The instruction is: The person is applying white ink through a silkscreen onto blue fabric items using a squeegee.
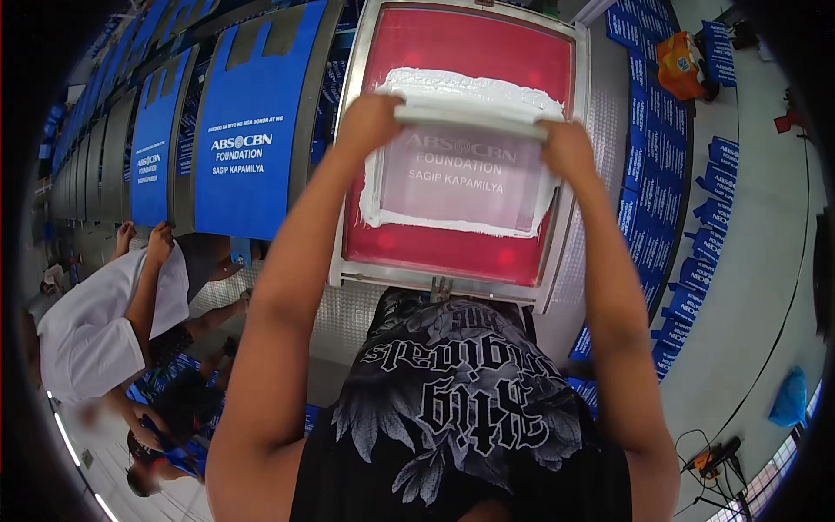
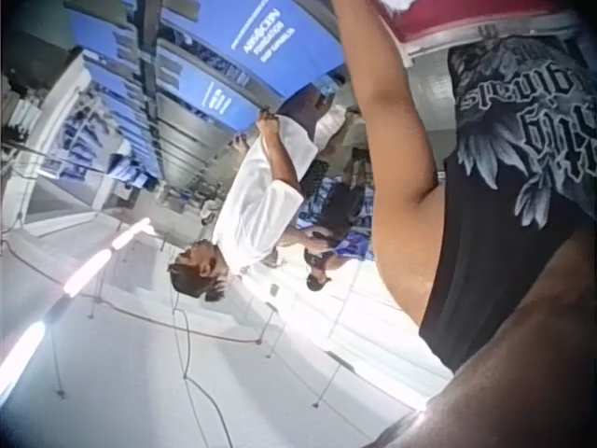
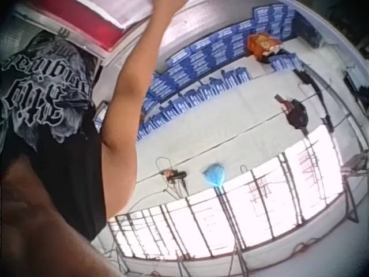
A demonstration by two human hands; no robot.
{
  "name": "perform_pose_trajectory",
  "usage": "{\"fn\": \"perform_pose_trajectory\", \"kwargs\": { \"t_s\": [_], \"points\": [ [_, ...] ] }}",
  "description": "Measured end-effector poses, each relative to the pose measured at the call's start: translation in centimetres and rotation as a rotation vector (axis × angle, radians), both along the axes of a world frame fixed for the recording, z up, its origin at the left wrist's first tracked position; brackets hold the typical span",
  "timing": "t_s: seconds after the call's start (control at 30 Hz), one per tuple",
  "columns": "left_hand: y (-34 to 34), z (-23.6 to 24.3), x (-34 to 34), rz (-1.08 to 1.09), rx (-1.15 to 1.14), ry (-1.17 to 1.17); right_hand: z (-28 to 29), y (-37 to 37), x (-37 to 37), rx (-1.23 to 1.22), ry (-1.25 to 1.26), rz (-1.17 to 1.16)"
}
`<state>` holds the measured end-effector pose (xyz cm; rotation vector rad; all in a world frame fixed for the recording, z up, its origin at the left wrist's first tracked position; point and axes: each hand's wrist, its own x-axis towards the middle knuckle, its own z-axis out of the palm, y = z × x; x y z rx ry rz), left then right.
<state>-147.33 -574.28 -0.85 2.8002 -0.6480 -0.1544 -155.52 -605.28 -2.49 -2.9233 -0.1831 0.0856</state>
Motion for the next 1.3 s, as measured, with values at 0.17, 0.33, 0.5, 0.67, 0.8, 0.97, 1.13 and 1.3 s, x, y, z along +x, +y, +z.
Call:
{"fn": "perform_pose_trajectory", "kwargs": {
  "t_s": [0.17,0.33,0.5,0.67,0.8,0.97,1.13,1.3],
  "points": [
    [0.4,2.9,-0.5,0.013,0.031,0.124,4.2,0.8,-0.9,0.055,0.167,-0.107],
    [6.4,-1.0,-17.2,-0.162,-0.169,0.027,2.1,4.4,-17.4,0.177,0.211,-0.033],
    [2.7,-1.1,-6.7,-0.075,-0.059,0.030,0.5,2.5,-7.8,0.027,0.076,-0.047],
    [-2.0,2.1,4.2,-0.017,0.029,0.170,1.6,-1.7,3.8,0.008,0.131,-0.048],
    [-0.2,3.4,4.2,-0.016,0.023,0.024,4.4,-2.0,6.7,0.119,0.184,0.062],
    [0.2,7.5,-10.9,0.216,-0.161,0.482,4.8,-4.6,9.6,0.183,0.250,0.000],
    [4.5,-3.2,-27.8,0.136,-0.341,1.212,2.3,-3.1,11.2,0.123,0.315,0.116],
    [3.4,-7.8,-31.0,0.304,-0.768,1.319,4.1,1.4,10.6,0.095,0.105,0.182]
  ]
}}
